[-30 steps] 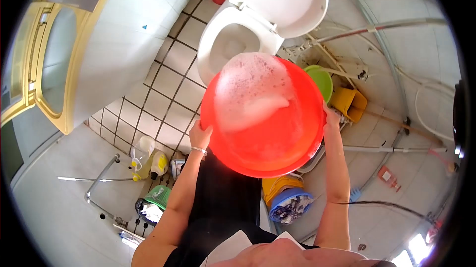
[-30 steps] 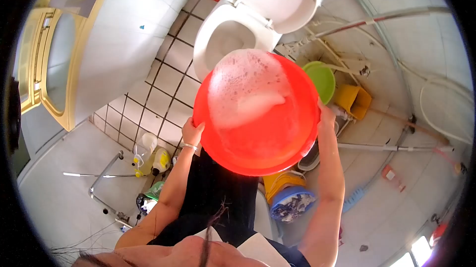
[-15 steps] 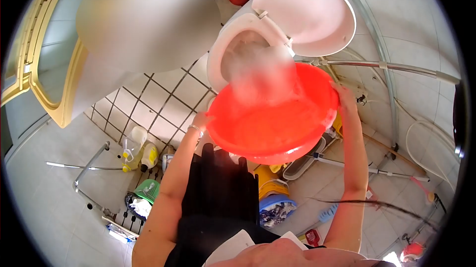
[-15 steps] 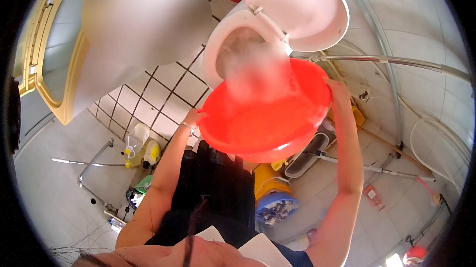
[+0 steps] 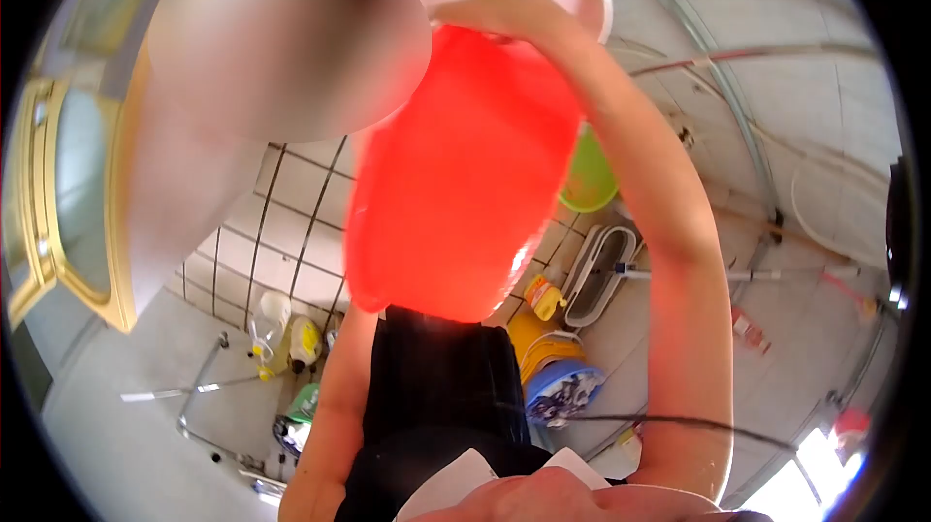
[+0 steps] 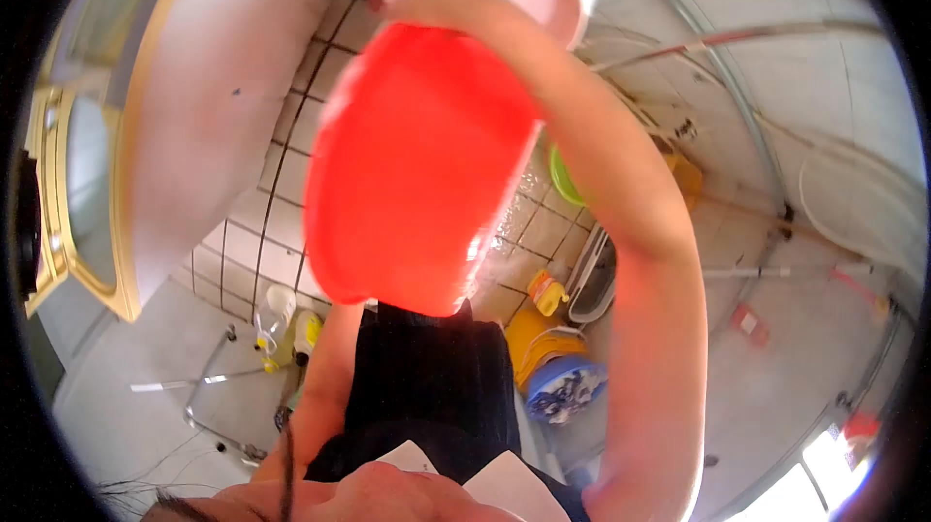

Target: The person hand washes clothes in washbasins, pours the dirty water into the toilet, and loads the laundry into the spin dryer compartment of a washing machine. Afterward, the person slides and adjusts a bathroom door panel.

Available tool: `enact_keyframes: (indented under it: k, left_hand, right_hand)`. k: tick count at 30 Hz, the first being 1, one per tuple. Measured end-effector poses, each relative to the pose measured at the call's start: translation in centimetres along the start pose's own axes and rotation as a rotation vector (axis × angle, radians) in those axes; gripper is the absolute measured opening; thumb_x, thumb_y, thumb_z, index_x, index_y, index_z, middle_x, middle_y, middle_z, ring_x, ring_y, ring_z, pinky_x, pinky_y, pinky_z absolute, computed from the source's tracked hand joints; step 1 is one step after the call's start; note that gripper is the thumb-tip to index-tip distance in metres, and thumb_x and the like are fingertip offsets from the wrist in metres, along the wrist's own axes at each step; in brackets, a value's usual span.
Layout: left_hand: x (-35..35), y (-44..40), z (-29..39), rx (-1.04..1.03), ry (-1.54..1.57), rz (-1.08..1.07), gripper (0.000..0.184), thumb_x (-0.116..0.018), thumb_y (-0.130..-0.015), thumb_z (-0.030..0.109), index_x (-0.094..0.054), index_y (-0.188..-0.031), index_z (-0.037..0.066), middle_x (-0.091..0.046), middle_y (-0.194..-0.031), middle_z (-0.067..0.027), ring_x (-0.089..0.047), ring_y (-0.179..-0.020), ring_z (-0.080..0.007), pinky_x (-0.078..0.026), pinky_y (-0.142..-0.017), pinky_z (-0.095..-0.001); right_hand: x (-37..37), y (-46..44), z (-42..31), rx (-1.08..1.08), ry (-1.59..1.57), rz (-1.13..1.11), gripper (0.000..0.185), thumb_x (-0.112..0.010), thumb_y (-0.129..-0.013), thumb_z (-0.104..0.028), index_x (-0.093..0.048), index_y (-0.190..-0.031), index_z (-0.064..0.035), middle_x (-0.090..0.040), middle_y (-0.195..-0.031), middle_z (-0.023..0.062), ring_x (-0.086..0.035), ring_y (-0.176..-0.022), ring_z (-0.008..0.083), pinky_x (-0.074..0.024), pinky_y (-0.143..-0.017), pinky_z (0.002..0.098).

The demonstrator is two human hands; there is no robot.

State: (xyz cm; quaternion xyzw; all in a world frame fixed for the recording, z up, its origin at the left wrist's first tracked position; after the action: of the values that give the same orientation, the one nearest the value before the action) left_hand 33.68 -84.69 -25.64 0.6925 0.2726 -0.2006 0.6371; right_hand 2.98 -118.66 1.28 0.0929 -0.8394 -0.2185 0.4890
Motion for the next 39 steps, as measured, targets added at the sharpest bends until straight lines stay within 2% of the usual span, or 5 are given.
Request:
enact_keyframes:
  k: [9, 19, 25, 32, 39]
  left_hand:
    - [-6.3, -3.1, -8.5, 0.006, -0.022, -0.085, 0.051, -0.066, -0.084, 0.026, -0.052, -0.126, 0.002, -0.062, -0.119, -0.0085, -0.058, -0.11, -0.0191, -0.049, -0.091, -0.0383]
    - [-26.3, -10.5, -14.4, -0.514, -0.566, 0.438, 0.034, -0.066, -0.081, 0.015, -0.057, -0.113, 0.007, -0.065, -0.102, -0.0022, -0.05, -0.063, -0.0049, -0.032, -0.047, -0.0198]
    - [-30.1, -20.6, -15.7, -0.783, -0.665, 0.382, 0.039, -0.062, -0.087, 0.007, -0.053, -0.124, -0.001, -0.06, -0.113, -0.0085, -0.06, -0.099, -0.0167, -0.052, -0.08, -0.0297]
    - [-27.1, -25.1, -11.0, -0.997, -1.166, 0.631, 0.048, -0.053, -0.092, 0.029, -0.056, -0.123, -0.007, -0.065, -0.106, -0.0157, -0.049, -0.051, -0.0129, -0.03, -0.038, -0.0222]
    - [-23.9, -25.3, -4.0, -1.271, -1.4, 0.539, 0.047, -0.051, -0.091, 0.025, -0.053, -0.119, -0.013, -0.064, -0.089, -0.017, -0.05, -0.052, -0.0149, -0.033, -0.04, -0.0229]
  right_hand:
    - [4.4, 15.4, 20.9, -0.074, -0.166, -0.224, 0.049, -0.071, -0.073, -0.034, -0.066, -0.105, 0.0025, -0.068, -0.088, 0.014, -0.064, -0.083, 0.0165, -0.0498, -0.079, 0.0294]
    - [-21.2, 51.2, 64.2, -0.895, -1.216, 1.08, 0.039, -0.051, -0.096, -0.035, -0.065, -0.116, -0.004, -0.068, -0.101, 0.0082, -0.066, -0.086, 0.0145, -0.0528, -0.076, 0.0312]
    - [-63.7, 46.7, 67.6, -1.247, -1.475, 0.47, 0.055, -0.059, -0.082, -0.059, -0.068, -0.082, -0.0051, -0.063, -0.065, 0.0108, -0.059, -0.049, 0.0188, -0.0476, -0.049, 0.0357]
    - [-73.1, 31.9, 73.8, -1.479, -1.196, 0.705, 0.079, -0.064, -0.075, -0.067, -0.059, -0.111, 0.0033, -0.062, -0.112, 0.0276, -0.058, -0.11, 0.0387, -0.0468, -0.093, 0.0428]
    - [-74.9, 25.7, 78.4, -1.552, -1.446, 1.359, 0.05, -0.073, -0.075, -0.031, -0.057, -0.105, 0.0061, -0.066, -0.099, 0.0261, -0.065, -0.097, 0.0375, -0.0521, -0.083, 0.0431]
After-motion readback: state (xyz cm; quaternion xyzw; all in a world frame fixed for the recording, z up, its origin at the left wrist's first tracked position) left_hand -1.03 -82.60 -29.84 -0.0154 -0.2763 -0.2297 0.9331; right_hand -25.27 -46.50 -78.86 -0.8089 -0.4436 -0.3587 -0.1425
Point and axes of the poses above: each hand's wrist, its own y-axis away from the middle knuckle, its own x-axis out of the back of the hand, z = x × y, the point moved 6 cm from there along -y, towards the middle knuckle
